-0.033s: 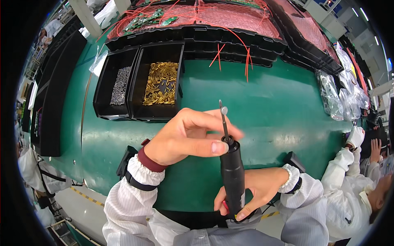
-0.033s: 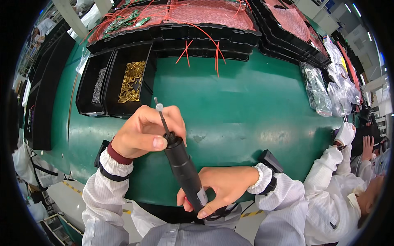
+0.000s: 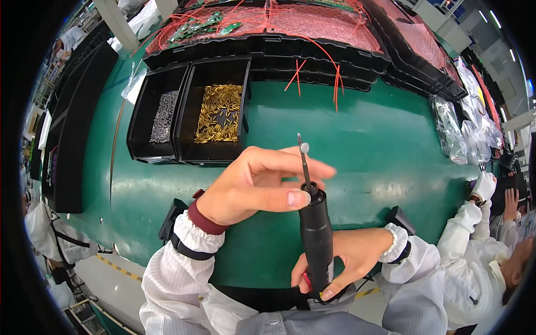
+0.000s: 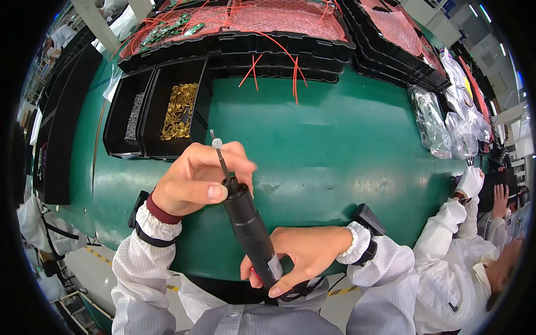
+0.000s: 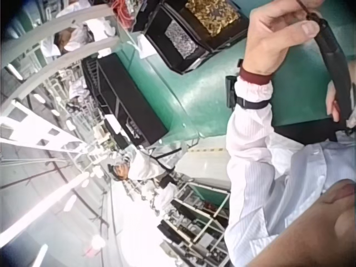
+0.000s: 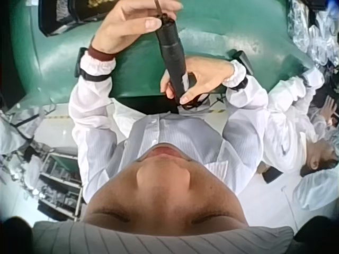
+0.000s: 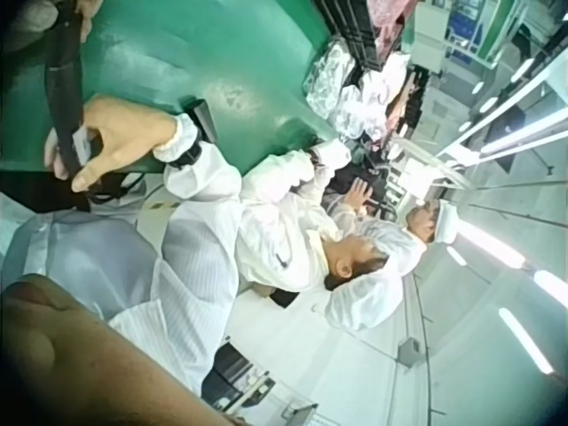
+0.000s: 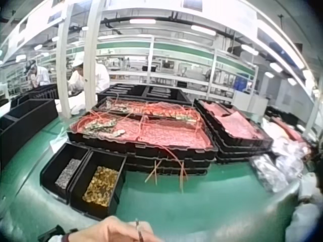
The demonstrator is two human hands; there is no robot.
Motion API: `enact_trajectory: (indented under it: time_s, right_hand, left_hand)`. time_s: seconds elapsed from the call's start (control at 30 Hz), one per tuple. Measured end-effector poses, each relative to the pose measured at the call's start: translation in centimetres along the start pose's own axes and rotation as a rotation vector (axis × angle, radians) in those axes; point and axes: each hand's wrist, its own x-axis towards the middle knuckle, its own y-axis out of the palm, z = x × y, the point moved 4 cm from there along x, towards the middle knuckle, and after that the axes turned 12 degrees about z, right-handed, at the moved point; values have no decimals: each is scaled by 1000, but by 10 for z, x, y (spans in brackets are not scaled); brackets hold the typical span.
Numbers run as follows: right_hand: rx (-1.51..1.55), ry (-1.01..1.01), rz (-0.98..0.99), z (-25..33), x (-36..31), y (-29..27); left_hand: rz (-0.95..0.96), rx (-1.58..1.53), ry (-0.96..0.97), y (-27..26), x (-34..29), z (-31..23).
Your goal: Assembling electronic circuit boards by installing components and using an electric screwdriver.
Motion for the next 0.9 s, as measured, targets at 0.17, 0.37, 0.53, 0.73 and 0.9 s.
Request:
enact_trajectory:
  time_s: [0.17,0.37,0.53,0.73,0.9]
  right_hand:
    - [18,-7,-14,1,2,0]
    - [-1,9,-25,-5,4,1]
    - [-61,-83,-61,-9,1,0]
    - [-107,-263,-104,-14,11,1]
    - [14,-224,-139,-22,7,2]
  left_hand:
    - [-78,15,15,0,-2,-4]
    - [-123,141,-45,-7,-8,-13]
    - [-155,143,-53,-12,-7,-6]
    - [-282,143,58,-24,-26,0]
    - [-311,213,8,-23,-17,2]
